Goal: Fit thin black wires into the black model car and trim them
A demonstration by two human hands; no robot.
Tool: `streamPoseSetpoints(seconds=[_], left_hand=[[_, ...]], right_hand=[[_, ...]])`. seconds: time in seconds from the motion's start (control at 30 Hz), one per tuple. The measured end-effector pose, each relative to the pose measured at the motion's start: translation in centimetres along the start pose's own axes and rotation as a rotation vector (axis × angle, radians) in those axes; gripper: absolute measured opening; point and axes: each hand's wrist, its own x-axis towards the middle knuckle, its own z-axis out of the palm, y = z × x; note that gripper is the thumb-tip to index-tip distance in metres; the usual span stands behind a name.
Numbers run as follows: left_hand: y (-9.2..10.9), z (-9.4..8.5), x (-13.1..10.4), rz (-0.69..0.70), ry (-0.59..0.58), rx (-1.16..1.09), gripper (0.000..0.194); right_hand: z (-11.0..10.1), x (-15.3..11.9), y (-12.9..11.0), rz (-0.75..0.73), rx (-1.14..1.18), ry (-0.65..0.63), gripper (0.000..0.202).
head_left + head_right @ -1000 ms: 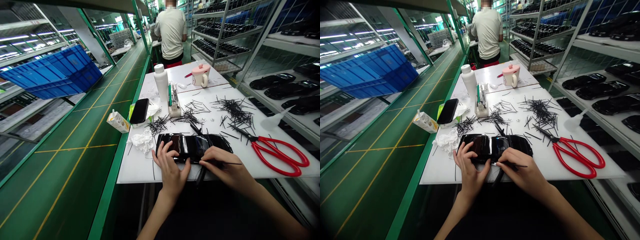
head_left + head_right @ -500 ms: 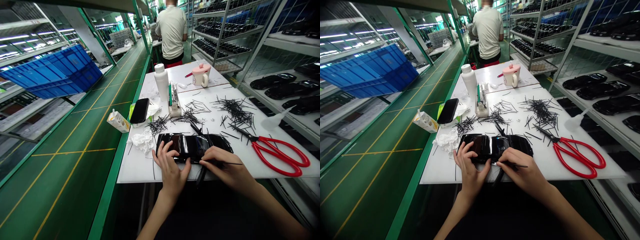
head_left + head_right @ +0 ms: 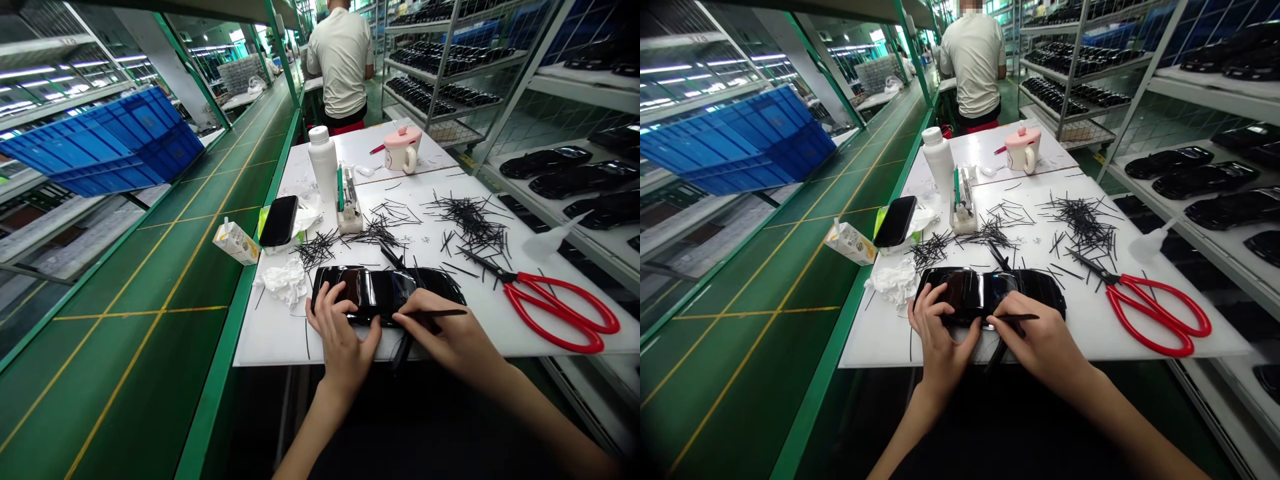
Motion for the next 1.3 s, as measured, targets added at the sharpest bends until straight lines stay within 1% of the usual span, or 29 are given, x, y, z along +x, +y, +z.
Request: streamPoseSetpoints(seconds=[0.1,0.2,0.3,0.5,0.67,0.73,0.97,1.17,1.3], left_hand=[[0.0,0.0,0.0,0.002,0.005,-0.006,0.034],[-0.1,0.0,0.0,0.006,0.011,-0.013,0.034],[-0.1,-0.1,0.0,0.011,0.018,-0.018,0.036],[-0.1,-0.1,0.0,0.003,0.015,-0.030,0.036],[-0.1,0.0,-0.1,0.000,0.013,-0.034,0.037],[-0.2,0.0,-0.1,0.000,0.011,-0.036,0.037],[-0.2,0.0,-0.1,-0.004,0.015,-0.065,0.036],[-0.2,-0.2,-0.2,-0.016,0.029,-0.130,0.033],[-0.3,-0.3,-0.3,-0.019,0.038,-0.152,0.031]], right_hand=[[0.5,0.4,-0.5,0.016,-0.072,-0.001,0.011],[0.9,0.7,-1.0,0.002,-0.149,0.009,0.015],[1.1,0.8,-1.0,-0.007,-0.174,0.014,0.017],[0.8,0.0,-0.3,0.060,-0.046,-0.003,0.015],[0.3,-0.1,-0.5,0.164,0.084,0.053,0.018],[0.1,-0.1,-0.6,0.193,0.096,0.052,0.018],[0.0,-0.2,-0.7,0.155,0.036,0.009,0.015],[0.4,-0.1,-0.5,0.060,-0.023,-0.003,0.013],[0.8,0.0,-0.5,0.057,-0.065,-0.013,0.015]])
